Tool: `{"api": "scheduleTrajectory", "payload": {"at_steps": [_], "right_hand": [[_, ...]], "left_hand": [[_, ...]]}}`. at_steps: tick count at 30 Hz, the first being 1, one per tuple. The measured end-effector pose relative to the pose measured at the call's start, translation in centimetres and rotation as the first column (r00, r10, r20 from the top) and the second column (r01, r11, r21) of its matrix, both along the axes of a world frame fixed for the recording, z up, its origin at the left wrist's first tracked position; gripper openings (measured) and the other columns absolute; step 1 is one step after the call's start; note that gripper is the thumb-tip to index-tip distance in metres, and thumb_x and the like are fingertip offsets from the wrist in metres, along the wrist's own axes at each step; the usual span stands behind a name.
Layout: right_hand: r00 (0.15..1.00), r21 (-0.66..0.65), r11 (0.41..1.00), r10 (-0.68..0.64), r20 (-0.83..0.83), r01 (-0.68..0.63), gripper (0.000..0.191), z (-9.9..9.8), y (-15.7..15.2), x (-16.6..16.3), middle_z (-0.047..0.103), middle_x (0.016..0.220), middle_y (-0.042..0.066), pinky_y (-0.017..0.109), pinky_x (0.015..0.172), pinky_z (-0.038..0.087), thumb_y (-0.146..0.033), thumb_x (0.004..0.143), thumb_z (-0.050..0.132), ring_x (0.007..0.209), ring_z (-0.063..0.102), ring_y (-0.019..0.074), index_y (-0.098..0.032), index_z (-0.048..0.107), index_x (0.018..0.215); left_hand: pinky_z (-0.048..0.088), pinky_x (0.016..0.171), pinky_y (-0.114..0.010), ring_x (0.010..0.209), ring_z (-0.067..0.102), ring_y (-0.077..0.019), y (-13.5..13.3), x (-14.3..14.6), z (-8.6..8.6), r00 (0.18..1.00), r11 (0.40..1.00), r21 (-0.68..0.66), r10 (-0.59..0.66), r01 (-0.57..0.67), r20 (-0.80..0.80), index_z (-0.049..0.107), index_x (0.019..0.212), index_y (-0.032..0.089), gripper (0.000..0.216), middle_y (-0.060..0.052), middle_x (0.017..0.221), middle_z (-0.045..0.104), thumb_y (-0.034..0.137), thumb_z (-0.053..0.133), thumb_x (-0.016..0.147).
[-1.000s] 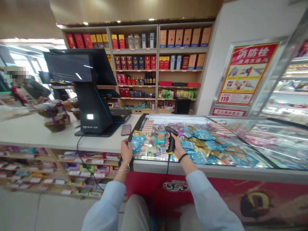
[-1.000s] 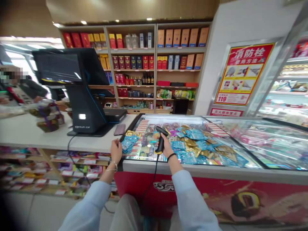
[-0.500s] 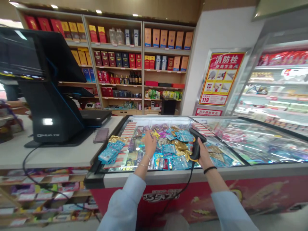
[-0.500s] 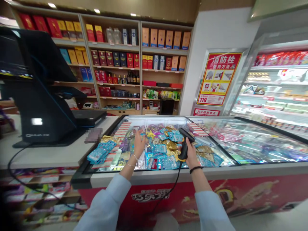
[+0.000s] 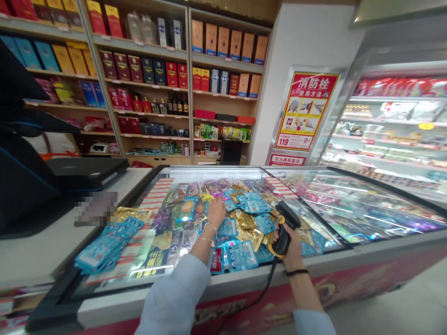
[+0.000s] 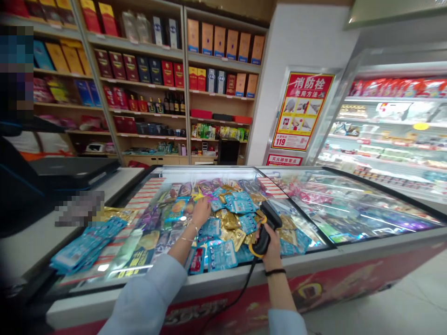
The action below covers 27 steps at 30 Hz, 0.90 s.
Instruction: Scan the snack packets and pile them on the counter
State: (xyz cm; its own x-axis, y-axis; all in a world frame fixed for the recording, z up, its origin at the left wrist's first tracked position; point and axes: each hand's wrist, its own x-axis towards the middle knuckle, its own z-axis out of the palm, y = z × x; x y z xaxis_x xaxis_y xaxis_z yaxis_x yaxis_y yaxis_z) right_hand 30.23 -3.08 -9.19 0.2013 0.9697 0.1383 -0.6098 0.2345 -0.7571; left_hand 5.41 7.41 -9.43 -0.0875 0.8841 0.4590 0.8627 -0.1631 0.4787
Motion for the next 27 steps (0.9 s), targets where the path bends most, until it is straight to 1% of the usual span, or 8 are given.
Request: {"api": "scheduleTrajectory", "payload": {"at_steps": [5, 8, 10, 12, 14, 18, 23, 27], "right_hand": [[0.997, -0.053, 0.997, -0.061, 0.055, 0.064, 0.032, 0.2, -0.1, -0.4, 0.064, 0.064, -0.002, 0.020, 0.036, 0.046, -0.034, 0.060, 0.083, 0.043, 0.053, 0.0097, -0.020, 0.061, 0.079], [0.997, -0.058, 0.997, -0.054, 0.051, 0.057, 0.032, 0.1, -0.1, -0.4, 0.065, 0.064, -0.001, 0.021, 0.036, 0.047, -0.036, 0.060, 0.083, 0.042, 0.054, 0.0101, -0.019, 0.062, 0.077], [0.999, -0.071, 0.997, -0.040, 0.037, 0.043, 0.033, 0.1, 0.0, -0.4, 0.065, 0.063, 0.000, 0.022, 0.036, 0.047, -0.037, 0.060, 0.083, 0.042, 0.054, 0.0104, -0.018, 0.063, 0.077], [0.999, -0.073, 0.997, -0.023, 0.029, 0.025, 0.033, 0.1, 0.0, -0.4, 0.064, 0.062, 0.000, 0.022, 0.035, 0.046, -0.038, 0.059, 0.082, 0.041, 0.053, 0.0104, -0.018, 0.063, 0.077], [1.000, -0.055, 0.998, -0.016, 0.026, 0.017, 0.033, 0.2, -0.1, -0.5, 0.064, 0.062, -0.001, 0.021, 0.034, 0.044, -0.038, 0.059, 0.082, 0.040, 0.052, 0.0098, -0.018, 0.063, 0.078], [0.996, -0.040, 0.999, -0.033, 0.083, 0.037, 0.031, 1.2, -0.3, -0.6, 0.062, 0.056, -0.001, 0.021, 0.032, 0.040, -0.039, 0.060, 0.081, 0.035, 0.048, 0.0092, -0.019, 0.061, 0.072], [0.957, -0.019, 0.996, -0.078, 0.280, 0.086, 0.029, 4.3, -1.2, -1.0, 0.059, 0.049, -0.002, 0.024, 0.032, 0.040, -0.038, 0.064, 0.082, 0.034, 0.049, 0.0127, -0.020, 0.060, 0.070], [0.855, -0.017, 0.992, -0.102, 0.508, 0.129, 0.030, 6.5, -2.5, -1.7, 0.055, 0.043, -0.002, 0.025, 0.034, 0.040, -0.044, 0.068, 0.077, 0.034, 0.049, 0.0139, -0.021, 0.057, 0.066]], "left_hand": [[0.039, 0.105, -0.041, 0.116, 0.059, -0.0279, 0.4, 0.2, -0.4, 1.000, 0.998, -0.054, -0.029, 0.029, 0.000, 0.062, 0.116, 0.014, 0.031, -0.017, 0.114, 0.068, 0.018, 0.052, 0.087], [0.043, 0.102, -0.041, 0.113, 0.062, -0.0284, 0.9, -0.4, -0.2, 0.990, 0.996, -0.081, -0.033, 0.044, 0.134, 0.065, 0.111, 0.015, 0.031, -0.015, 0.112, 0.070, 0.017, 0.061, 0.080], [0.048, 0.095, -0.039, 0.102, 0.067, -0.0262, 1.3, -1.1, 0.1, 0.956, 0.991, -0.099, -0.055, 0.086, 0.287, 0.067, 0.106, 0.017, 0.030, -0.012, 0.103, 0.072, 0.015, 0.064, 0.076], [0.054, 0.085, -0.037, 0.086, 0.069, -0.0220, 1.5, -1.7, 0.5, 0.881, 0.983, -0.099, -0.094, 0.157, 0.464, 0.069, 0.103, 0.017, 0.030, -0.007, 0.090, 0.072, 0.013, 0.065, 0.073], [0.058, 0.076, -0.036, 0.074, 0.067, -0.0178, 1.5, -1.9, 0.8, 0.762, 0.968, -0.067, -0.147, 0.242, 0.631, 0.069, 0.103, 0.017, 0.032, -0.004, 0.084, 0.068, 0.011, 0.063, 0.073], [0.061, 0.070, -0.035, 0.075, 0.065, -0.0147, 1.2, -1.6, 1.5, 0.527, 0.944, 0.109, -0.267, 0.310, 0.807, 0.069, 0.104, 0.016, 0.029, -0.006, 0.097, 0.061, 0.015, 0.059, 0.077], [0.061, 0.080, -0.037, 0.084, 0.068, -0.0170, 0.8, -1.4, 2.4, 0.428, 0.907, 0.356, -0.421, 0.225, 0.800, 0.067, 0.105, 0.017, 0.028, -0.007, 0.105, 0.061, 0.030, 0.061, 0.082], [0.061, 0.081, -0.039, 0.080, 0.069, -0.0165, 0.7, -1.5, 2.6, 0.396, 0.884, 0.432, -0.467, 0.180, 0.791, 0.066, 0.109, 0.019, 0.035, -0.006, 0.105, 0.060, 0.040, 0.065, 0.081]]}}
